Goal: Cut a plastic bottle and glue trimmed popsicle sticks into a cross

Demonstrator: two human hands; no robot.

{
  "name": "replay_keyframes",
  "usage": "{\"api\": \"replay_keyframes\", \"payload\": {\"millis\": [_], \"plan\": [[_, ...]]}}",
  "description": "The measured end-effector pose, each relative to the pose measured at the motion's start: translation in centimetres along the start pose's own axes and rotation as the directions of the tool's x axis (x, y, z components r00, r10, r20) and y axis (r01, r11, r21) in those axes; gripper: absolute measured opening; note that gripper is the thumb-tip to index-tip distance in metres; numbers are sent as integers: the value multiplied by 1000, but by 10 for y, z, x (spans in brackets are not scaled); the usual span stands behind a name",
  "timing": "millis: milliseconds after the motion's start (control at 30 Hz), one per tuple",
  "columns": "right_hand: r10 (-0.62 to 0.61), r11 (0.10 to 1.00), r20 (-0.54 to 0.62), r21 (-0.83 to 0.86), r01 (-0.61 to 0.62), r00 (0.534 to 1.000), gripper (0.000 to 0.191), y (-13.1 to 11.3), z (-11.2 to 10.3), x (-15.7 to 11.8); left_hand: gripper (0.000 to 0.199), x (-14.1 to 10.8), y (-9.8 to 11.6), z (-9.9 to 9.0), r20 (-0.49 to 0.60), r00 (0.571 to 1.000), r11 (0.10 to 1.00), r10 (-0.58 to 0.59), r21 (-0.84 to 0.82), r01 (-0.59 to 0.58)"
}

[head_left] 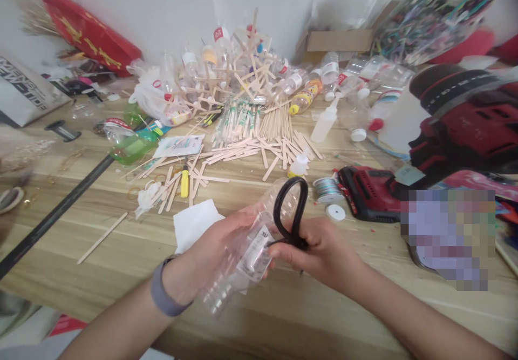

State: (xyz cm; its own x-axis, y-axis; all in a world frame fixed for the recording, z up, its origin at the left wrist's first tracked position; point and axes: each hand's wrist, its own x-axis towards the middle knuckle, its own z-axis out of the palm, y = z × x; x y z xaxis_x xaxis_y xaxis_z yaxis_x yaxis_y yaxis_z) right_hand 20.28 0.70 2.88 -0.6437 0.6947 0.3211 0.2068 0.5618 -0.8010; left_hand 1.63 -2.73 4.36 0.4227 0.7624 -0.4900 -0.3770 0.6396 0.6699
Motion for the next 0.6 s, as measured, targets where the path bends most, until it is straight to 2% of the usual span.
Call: {"api": "replay_keyframes", "payload": {"millis": [133, 267, 400, 467, 600], "plan": [[-106, 983, -32, -152, 100, 994, 48, -2, -7, 2, 24, -1, 2, 1, 27, 1000, 1000, 7, -12, -6], [-231, 911, -62, -363, 194, 971, 47, -2, -13, 1, 29, -4, 1, 4, 17, 1000, 1000, -2, 12, 2], [-248, 867, 17, -442, 229, 969, 46, -1, -17, -1, 36, -2, -1, 2, 59, 997, 999, -43, 30, 41], [-250, 858, 20, -458, 231, 968, 46, 0, -17, -1, 37, -1, -1, 1, 75, 996, 998, -50, 29, 48], [-226, 874, -17, -446, 195, 974, 50, 1, -13, -2, 27, -4, 0, 5, -45, 999, 998, 15, 56, -12]]}}
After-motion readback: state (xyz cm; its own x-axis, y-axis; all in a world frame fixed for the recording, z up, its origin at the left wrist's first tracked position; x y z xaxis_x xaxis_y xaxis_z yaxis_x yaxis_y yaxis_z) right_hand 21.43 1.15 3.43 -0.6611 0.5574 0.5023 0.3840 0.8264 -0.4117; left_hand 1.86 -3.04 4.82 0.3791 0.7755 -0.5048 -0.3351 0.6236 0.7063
